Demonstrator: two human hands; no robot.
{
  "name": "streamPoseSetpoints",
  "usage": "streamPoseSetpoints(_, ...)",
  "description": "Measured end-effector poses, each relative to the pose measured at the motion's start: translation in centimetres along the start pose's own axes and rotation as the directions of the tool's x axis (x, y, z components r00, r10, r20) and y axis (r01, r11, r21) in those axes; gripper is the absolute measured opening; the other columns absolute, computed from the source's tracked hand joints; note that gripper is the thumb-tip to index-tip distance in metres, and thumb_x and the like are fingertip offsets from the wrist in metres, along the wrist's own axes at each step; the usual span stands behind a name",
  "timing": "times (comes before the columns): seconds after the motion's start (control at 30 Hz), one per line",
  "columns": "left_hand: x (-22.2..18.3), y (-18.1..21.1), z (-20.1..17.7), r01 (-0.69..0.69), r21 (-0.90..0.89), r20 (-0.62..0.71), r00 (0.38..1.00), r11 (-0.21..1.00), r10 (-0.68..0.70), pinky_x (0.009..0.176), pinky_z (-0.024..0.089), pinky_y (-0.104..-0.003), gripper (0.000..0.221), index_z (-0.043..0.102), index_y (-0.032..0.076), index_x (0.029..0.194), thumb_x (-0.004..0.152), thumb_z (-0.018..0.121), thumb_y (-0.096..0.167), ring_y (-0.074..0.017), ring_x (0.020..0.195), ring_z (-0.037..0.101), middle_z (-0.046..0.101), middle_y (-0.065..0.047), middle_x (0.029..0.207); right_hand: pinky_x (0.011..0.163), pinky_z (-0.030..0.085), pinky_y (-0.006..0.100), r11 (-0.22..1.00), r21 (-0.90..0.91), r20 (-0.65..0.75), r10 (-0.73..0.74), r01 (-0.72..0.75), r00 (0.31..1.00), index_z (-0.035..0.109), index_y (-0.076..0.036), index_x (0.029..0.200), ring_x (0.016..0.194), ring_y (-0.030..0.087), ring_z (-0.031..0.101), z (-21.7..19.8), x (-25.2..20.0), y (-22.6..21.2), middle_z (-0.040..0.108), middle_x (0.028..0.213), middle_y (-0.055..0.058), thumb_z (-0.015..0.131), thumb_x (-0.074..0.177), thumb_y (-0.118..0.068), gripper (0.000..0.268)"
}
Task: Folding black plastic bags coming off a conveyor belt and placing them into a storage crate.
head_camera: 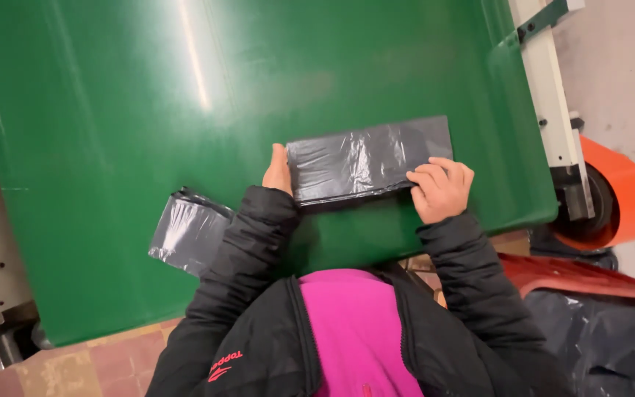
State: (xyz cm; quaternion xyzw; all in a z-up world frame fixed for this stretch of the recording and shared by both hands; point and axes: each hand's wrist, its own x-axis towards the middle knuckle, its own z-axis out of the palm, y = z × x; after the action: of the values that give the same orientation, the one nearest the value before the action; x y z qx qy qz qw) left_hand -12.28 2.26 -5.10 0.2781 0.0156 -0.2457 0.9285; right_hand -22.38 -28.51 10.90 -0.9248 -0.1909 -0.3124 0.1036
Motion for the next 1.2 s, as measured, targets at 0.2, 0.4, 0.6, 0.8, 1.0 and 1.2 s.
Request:
streamPoseSetpoints(0.2, -7.6, 2.1, 8.9, -0.126, 0.815, -0.184, 0.87, 0.565, 0.458, 0.101, 0.049, -0.046, 0.065, 0.042, 0.008, 0.141, 0.09, 0.072, 0.036, -0.0293, 0.119, 0.057, 0.054, -0.011, 0.136, 0.101, 0.041, 0.045, 0.997, -0.047, 0.001, 0.062, -0.062, 0.998, 0.071, -0.015, 0.098, 0.118, 0.025, 0.059, 1.6, -2.9, -0.2, 0.066, 0.108, -0.001, 0.072, 0.08, -0.008, 0.019)
streamPoseSetpoints(0.4, -9.2, 1.4, 10.7, -0.314, 0.57, 0.616, 0.774, -0.759, 0.143, 0.07, 0.044, -0.042, 0.046, 0.06, 0.013, 0.1, 0.066, 0.083, 0.034, -0.028, 0.103, 0.055, 0.059, -0.006, 0.102, 0.104, 0.044, 0.047, 0.995, -0.057, 0.046, 0.08, -0.077, 0.996, 0.069, -0.012, 0.098, 0.121, 0.03, 0.058, 1.7, -2.7, -1.5, 0.064, 0.109, 0.004, 0.069, 0.078, -0.005, 0.022)
streamPoseSetpoints(0.6, -6.6, -0.4, 9.2, -0.398, 0.264, 0.668, 0.732, -0.879, -0.132, 0.068, 0.04, -0.036, 0.017, 0.06, 0.019, 0.091, 0.085, 0.074, 0.026, -0.0201, 0.092, 0.056, 0.058, 0.002, 0.091, 0.108, 0.042, 0.046, 0.926, 0.372, 0.288, -0.05, -0.064, 0.956, 0.063, 0.005, 0.111, 0.121, 0.043, 0.055, 1.9, -1.0, -7.5, 0.063, 0.119, 0.021, 0.063, 0.072, -0.003, 0.04)
streamPoseSetpoints(0.8, -0.6, 0.7, 13.6, -0.758, 0.529, 0.567, 0.65, -0.381, -0.506, 0.07, 0.047, -0.041, 0.025, 0.072, 0.016, 0.086, 0.088, 0.06, 0.038, -0.0285, 0.086, 0.065, 0.071, -0.004, 0.09, 0.119, 0.042, 0.049, 0.804, 0.576, 0.34, -0.072, -0.146, 0.938, 0.073, -0.011, 0.121, 0.124, 0.032, 0.065, 5.6, -9.0, -6.2, 0.07, 0.13, 0.011, 0.061, 0.085, 0.001, 0.04)
streamPoseSetpoints(1.0, 8.1, -1.1, 9.3, 0.309, 0.909, -0.116, 0.831, 0.278, -0.543, 0.078, 0.051, -0.038, 0.063, 0.074, 0.009, 0.094, 0.101, 0.037, 0.059, -0.0335, 0.092, 0.069, 0.076, -0.013, 0.094, 0.089, 0.019, 0.077, -0.222, 0.548, 0.642, 0.73, -0.807, 0.235, 0.054, 0.018, 0.14, 0.103, 0.072, 0.017, 10.3, -14.1, 0.7, 0.035, 0.125, 0.056, 0.048, 0.116, -0.009, 0.036)
streamPoseSetpoints(1.2, 6.3, -4.8, 10.4, -0.259, 0.915, 0.286, 0.957, -0.309, 0.045, 0.074, 0.055, -0.05, 0.041, 0.068, 0.007, 0.094, 0.099, 0.059, 0.046, -0.0393, 0.081, 0.069, 0.072, -0.017, 0.088, 0.105, 0.051, 0.05, -0.66, 0.571, 0.82, 0.423, -0.488, 0.386, 0.048, -0.004, 0.137, 0.127, 0.031, 0.061, 7.8, -10.3, 2.6, 0.056, 0.144, 0.016, 0.046, 0.107, -0.015, 0.033)
